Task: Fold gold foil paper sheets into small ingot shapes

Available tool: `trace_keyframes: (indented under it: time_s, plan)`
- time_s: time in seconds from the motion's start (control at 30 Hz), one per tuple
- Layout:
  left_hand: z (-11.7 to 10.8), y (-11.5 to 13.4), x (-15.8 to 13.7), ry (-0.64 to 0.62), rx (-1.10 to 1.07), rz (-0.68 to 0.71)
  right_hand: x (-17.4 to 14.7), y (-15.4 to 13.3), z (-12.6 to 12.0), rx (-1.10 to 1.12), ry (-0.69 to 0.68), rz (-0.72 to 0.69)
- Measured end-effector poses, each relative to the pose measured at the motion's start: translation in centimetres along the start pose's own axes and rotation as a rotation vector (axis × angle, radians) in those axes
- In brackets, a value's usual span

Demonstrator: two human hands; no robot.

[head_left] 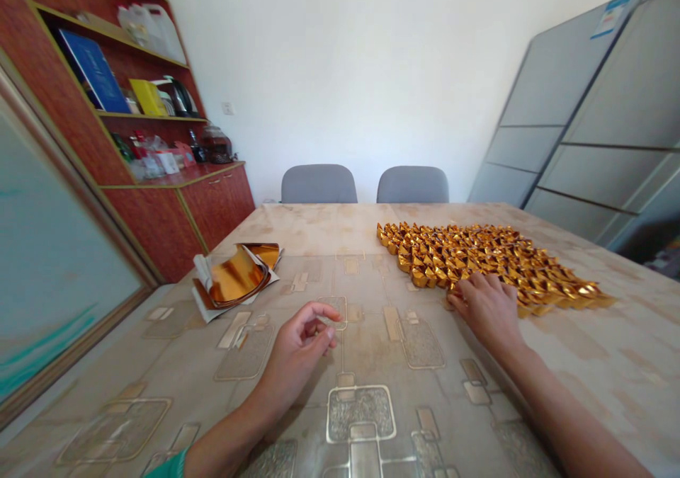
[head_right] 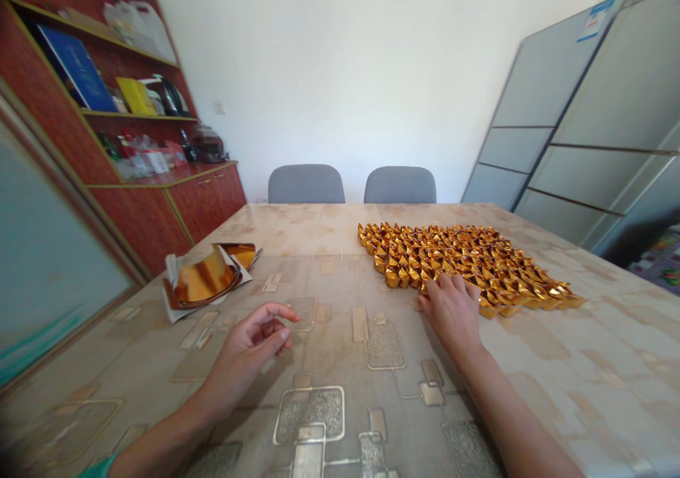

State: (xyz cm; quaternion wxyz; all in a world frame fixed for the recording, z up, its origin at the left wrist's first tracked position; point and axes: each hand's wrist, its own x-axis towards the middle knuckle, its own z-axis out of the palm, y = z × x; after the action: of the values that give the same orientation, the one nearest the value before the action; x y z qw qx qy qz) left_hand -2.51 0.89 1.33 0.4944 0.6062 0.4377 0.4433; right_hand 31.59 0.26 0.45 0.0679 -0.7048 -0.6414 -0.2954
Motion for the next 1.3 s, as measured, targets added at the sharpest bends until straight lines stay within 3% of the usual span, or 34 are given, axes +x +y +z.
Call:
trace_keyframes:
  time_s: [0.13, 0.23, 0.33, 0.5, 0.6, 0.73, 0.8, 1.03, 1.3]
  plan:
    - [-1.0, 0.1, 0.8, 0.095, 0.059, 0.082, -0.1, -0.6, -0.5, 0.053, 0.084, -0.003]
    - [-3.1, 0.0, 2.2, 0.225, 0.209, 0.197, 0.4, -2.2, -1.8, 0.159, 0.192, -0.055]
    - [-7.0, -0.1, 3.9, 0.426, 0.601, 0.331, 1.4, -4.7, -3.6, 0.343, 0.264, -0.136]
    - [-14.6, -0.7, 5.6, 0.648, 0.852, 0.275, 2.6, -9.5, -5.1, 0.677, 0.198, -0.246]
    - [-16.5, -1.3, 5.8, 0.557, 0.983, 0.253, 2.3, -11.2, -4.1, 0.815, 0.101, -0.261]
    - [-15.8, -2.2, 5.8, 0.251, 1.357, 0.217, 1.6, -11.3, -2.2, 0.934, -0.027, -0.248]
    - [-15.3, -2.5, 5.8, 0.169, 1.469, 0.174, 1.4, -10.8, -1.7, 0.977, -0.059, -0.214]
    - [-14.9, -2.4, 5.4, 0.126, 1.506, 0.122, 1.8, -10.0, -1.4, 1.028, -0.116, -0.129]
    - [-14.7, -2.4, 5.6, 0.165, 1.518, 0.108, 2.0, -8.4, -0.1, 0.98, -0.171, -0.01]
